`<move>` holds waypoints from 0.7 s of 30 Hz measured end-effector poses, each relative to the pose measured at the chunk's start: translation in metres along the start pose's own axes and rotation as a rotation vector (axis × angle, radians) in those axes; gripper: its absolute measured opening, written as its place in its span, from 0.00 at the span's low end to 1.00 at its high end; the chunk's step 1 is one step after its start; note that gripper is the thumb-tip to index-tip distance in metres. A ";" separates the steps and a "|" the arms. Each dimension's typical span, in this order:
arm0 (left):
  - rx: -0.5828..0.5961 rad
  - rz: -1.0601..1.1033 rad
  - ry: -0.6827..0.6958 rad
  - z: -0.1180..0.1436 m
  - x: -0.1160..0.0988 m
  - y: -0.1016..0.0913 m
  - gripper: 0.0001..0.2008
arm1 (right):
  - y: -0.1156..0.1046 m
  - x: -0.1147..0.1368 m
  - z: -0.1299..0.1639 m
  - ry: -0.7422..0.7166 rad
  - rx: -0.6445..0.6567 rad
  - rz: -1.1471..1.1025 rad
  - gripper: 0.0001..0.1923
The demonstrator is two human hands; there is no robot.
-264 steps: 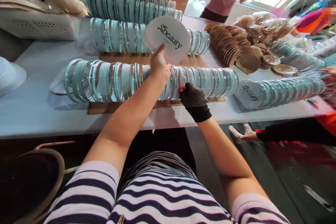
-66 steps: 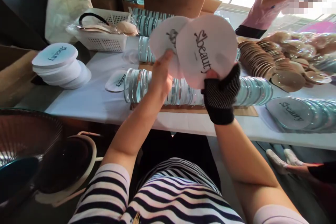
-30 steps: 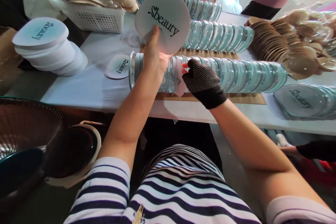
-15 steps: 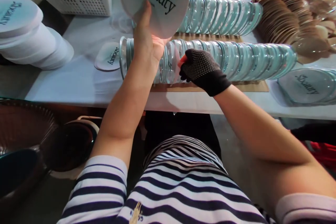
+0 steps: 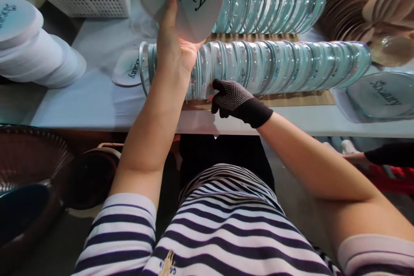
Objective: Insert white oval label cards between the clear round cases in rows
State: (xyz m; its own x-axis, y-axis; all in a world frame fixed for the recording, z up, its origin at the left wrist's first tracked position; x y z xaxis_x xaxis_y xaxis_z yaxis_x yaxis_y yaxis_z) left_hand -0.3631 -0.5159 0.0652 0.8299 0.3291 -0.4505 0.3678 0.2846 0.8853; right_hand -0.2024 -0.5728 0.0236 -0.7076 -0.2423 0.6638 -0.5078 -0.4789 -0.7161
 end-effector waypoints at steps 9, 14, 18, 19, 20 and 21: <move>0.020 0.064 0.019 0.000 -0.001 -0.003 0.15 | 0.015 0.030 -0.018 -0.072 0.153 -0.755 0.14; 0.052 0.038 0.085 0.005 0.005 0.003 0.14 | -0.008 0.010 -0.008 -0.069 0.221 -0.045 0.17; 0.124 0.114 0.236 0.023 0.009 0.014 0.06 | -0.099 0.026 -0.002 -0.234 -0.582 0.346 0.14; 0.121 0.109 0.248 0.029 0.011 0.015 0.05 | -0.115 0.033 0.004 -0.301 -0.759 0.321 0.19; 0.112 0.102 0.250 0.034 0.013 0.016 0.05 | -0.125 0.039 0.008 -0.366 -0.871 0.293 0.24; 0.102 0.103 0.249 0.039 0.014 0.016 0.05 | -0.129 0.044 0.011 -0.422 -0.920 0.299 0.28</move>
State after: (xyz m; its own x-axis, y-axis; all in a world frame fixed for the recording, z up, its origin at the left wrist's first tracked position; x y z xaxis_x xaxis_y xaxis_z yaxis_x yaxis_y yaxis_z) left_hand -0.3298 -0.5416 0.0774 0.7411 0.5663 -0.3606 0.3374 0.1502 0.9293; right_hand -0.1631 -0.5311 0.1474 -0.7269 -0.6036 0.3274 -0.6430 0.4308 -0.6332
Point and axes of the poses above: each hand's wrist, its own z-axis away from the middle knuckle, its own y-axis out of the palm, x = y × z, the point moved 7 cm from there along -z, towards the middle knuckle, and after that the axes turned 15 degrees about z, right-handed, at the moved point
